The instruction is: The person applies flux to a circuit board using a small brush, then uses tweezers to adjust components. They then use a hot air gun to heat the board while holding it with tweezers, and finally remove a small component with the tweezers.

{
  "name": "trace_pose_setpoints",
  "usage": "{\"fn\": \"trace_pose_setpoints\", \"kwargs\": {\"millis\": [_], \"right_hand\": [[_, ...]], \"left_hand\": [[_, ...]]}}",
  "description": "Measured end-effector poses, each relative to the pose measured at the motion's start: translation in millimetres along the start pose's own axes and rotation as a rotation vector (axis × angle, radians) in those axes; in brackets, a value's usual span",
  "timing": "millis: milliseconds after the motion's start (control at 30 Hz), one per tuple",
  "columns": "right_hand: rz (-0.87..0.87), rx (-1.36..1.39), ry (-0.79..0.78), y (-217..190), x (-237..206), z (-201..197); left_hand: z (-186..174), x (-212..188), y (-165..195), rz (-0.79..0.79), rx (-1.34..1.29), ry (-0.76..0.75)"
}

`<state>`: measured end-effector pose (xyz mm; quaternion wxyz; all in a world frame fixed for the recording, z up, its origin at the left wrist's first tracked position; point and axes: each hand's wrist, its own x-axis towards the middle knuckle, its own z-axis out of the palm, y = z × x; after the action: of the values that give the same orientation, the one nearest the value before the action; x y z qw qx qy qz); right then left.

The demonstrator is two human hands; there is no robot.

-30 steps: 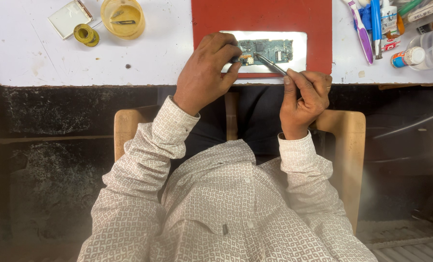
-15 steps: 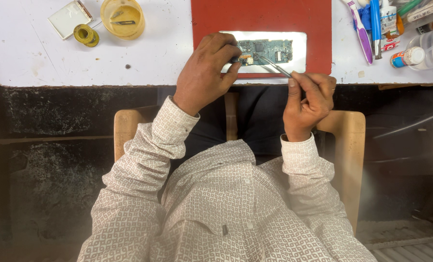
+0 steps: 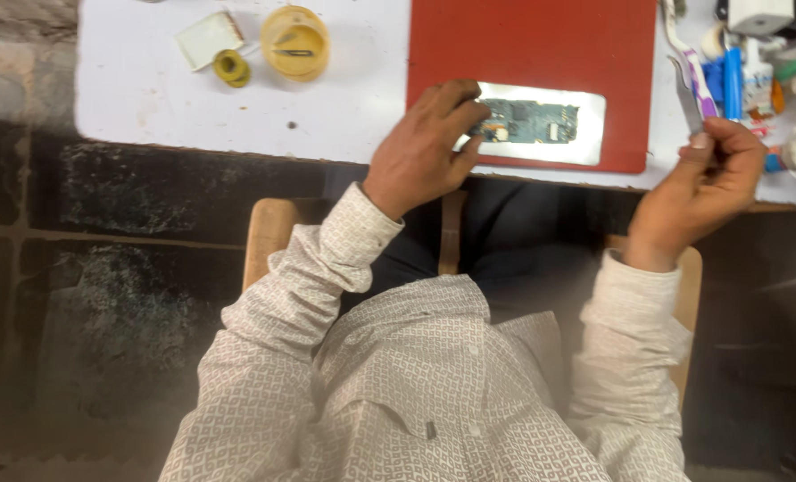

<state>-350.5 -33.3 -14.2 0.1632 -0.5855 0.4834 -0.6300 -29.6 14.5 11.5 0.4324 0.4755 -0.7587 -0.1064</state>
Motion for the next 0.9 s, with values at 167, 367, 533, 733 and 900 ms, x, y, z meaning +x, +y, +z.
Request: {"fn": "trace_pose_setpoints", "kwargs": {"millis": [167,367,533,733,900], "right_hand": [[-0.113,-0.274,-0.027,19.4,13.7,-5.4],[-0.038,-0.164,0.029,1.3,8.4,11.8],[-0.153,-0.238,-0.038,-18.5,5.1,24.4],[0.171,-0.219,-0.223,0.2,16.6,32.5],[0.211,-0.104,-0.353,8.9,12.4,26.9]], "left_hand": [[-4.9,-0.4,2.9,-0.036,-0.013,0.023],[-2.3,-4.5,5.6,-0.018,0.013,0.117],[-0.5,-4.1,10.7,-0.063,0.025,0.116],[-2.9,-8.0,14.0,-0.045,0.07,0.137],[0.0,-11.1,15.0,-0.021,0.107,0.168]]}}
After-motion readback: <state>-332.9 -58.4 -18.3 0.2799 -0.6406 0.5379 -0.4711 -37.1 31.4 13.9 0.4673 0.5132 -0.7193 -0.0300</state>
